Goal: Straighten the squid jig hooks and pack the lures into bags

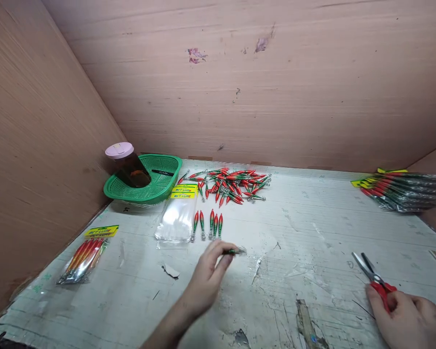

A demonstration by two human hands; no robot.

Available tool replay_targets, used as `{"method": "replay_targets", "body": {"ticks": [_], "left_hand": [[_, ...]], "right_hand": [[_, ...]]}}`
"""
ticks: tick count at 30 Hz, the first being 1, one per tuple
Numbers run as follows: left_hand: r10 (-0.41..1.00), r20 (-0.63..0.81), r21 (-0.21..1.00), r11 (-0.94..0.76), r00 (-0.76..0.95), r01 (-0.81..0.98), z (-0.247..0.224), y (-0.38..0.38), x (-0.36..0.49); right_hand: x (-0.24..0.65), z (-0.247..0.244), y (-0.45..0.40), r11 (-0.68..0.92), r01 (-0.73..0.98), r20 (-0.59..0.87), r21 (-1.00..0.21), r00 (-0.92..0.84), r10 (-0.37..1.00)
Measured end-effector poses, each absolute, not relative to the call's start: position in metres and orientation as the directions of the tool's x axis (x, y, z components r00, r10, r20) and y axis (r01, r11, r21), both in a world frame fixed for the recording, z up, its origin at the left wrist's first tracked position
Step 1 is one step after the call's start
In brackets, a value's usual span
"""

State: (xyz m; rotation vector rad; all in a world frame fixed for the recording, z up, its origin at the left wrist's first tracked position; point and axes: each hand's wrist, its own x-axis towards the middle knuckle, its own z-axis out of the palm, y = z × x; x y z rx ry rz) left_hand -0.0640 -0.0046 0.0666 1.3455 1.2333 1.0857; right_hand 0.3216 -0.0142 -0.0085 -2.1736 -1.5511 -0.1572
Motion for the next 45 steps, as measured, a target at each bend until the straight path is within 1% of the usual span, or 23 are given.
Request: {"method": "replay_targets", "body": {"ticks": [1, 2, 3, 5, 8, 12, 14, 15, 16, 17, 18, 21, 23, 25, 28, 30, 32, 34, 36, 38, 40, 42, 45], "left_hand": [[0.978, 0.107, 0.925, -0.163, 0.178, 0.343, 0.065, 0.014, -0.070], [0.938, 0.179, 0.813, -0.310, 0.295, 0.492, 0.063, 0.034, -0.076], [0.908, 0.192, 0.774, -0.373, 0.372, 0.512, 0.059, 0.054, -0.079], [0.848, 0.176, 0.736, -0.451, 0.500, 0.505, 0.049, 0.091, -0.083], [0.746, 0.127, 0.686, -0.542, 0.653, 0.485, 0.033, 0.127, -0.085], [0.684, 0.069, 0.616, -0.602, 0.726, 0.508, 0.023, 0.134, -0.095], [0.687, 0.052, 0.579, -0.612, 0.725, 0.539, 0.022, 0.130, -0.101], [0.698, 0.049, 0.557, -0.613, 0.714, 0.561, 0.023, 0.129, -0.103], [0.719, 0.053, 0.530, -0.608, 0.693, 0.591, 0.024, 0.129, -0.104], [0.748, 0.064, 0.499, -0.597, 0.660, 0.628, 0.025, 0.130, -0.103], [0.784, 0.084, 0.463, -0.577, 0.615, 0.673, 0.027, 0.132, -0.102], [0.878, 0.164, 0.347, -0.478, 0.450, 0.807, 0.031, 0.147, -0.090], [0.904, 0.196, 0.275, -0.423, 0.381, 0.863, 0.033, 0.160, -0.079], [0.908, 0.205, 0.210, -0.406, 0.366, 0.889, 0.035, 0.171, -0.070], [0.894, 0.196, 0.137, -0.432, 0.403, 0.892, 0.036, 0.184, -0.061], [0.879, 0.186, 0.117, -0.464, 0.440, 0.878, 0.035, 0.190, -0.057], [0.861, 0.180, 0.127, -0.500, 0.476, 0.857, 0.035, 0.195, -0.056], [0.847, 0.186, 0.170, -0.527, 0.498, 0.833, 0.036, 0.199, -0.056], [0.845, 0.215, 0.242, -0.531, 0.489, 0.812, 0.037, 0.202, -0.058], [0.859, 0.266, 0.343, -0.508, 0.437, 0.790, 0.040, 0.202, -0.062], [0.883, 0.328, 0.473, -0.462, 0.336, 0.750, 0.043, 0.201, -0.067], [0.906, 0.379, 0.622, -0.402, 0.191, 0.672, 0.046, 0.196, -0.072], [0.929, 0.366, 0.835, -0.304, -0.049, 0.458, 0.052, 0.180, -0.072]], "right_hand": [[0.325, -0.013, -0.014, -0.270, 0.940, 0.370, -0.210, 0.332, 0.868], [0.326, -0.016, -0.014, -0.292, 0.949, 0.378, -0.120, 0.316, 0.870], [0.327, -0.019, -0.015, -0.310, 0.950, 0.385, -0.046, 0.303, 0.872], [0.326, -0.024, -0.016, -0.286, 0.958, 0.394, 0.029, 0.252, 0.884], [0.331, -0.033, -0.017, -0.253, 0.964, 0.448, 0.076, 0.194, 0.873], [0.338, -0.029, -0.013, -0.214, 0.969, 0.529, 0.124, 0.118, 0.840], [0.328, -0.015, -0.001, -0.148, 0.984, 0.577, 0.103, 0.062, 0.814], [0.317, -0.005, 0.009, -0.069, 0.995, 0.590, 0.071, 0.014, 0.807], [0.304, 0.004, 0.022, 0.038, 0.999, 0.606, -0.001, -0.030, 0.795], [0.287, 0.013, 0.038, 0.204, 0.975, 0.574, -0.091, -0.116, 0.811], [0.268, 0.020, 0.055, 0.291, 0.949, 0.536, -0.121, -0.184, 0.824], [0.208, 0.029, 0.114, 0.436, 0.886, 0.432, -0.155, -0.336, 0.837], [0.170, 0.028, 0.151, 0.478, 0.862, 0.368, -0.166, -0.396, 0.841], [0.140, 0.025, 0.180, 0.488, 0.854, 0.322, -0.178, -0.418, 0.849], [0.110, 0.021, 0.206, 0.477, 0.850, 0.284, -0.222, -0.412, 0.866], [0.102, 0.019, 0.214, 0.470, 0.838, 0.276, -0.277, -0.400, 0.874], [0.103, 0.019, 0.217, 0.465, 0.813, 0.280, -0.350, -0.383, 0.880], [0.112, 0.019, 0.218, 0.451, 0.777, 0.294, -0.440, -0.350, 0.889], [0.128, 0.021, 0.218, 0.417, 0.729, 0.311, -0.543, -0.286, 0.906], [0.146, 0.024, 0.216, 0.365, 0.660, 0.318, -0.657, -0.197, 0.927], [0.162, 0.027, 0.209, 0.309, 0.557, 0.305, -0.770, -0.103, 0.947], [0.172, 0.032, 0.196, 0.258, 0.420, 0.268, -0.870, -0.036, 0.963], [0.174, 0.045, 0.167, 0.179, 0.183, 0.178, -0.967, -0.021, 0.984]]}}
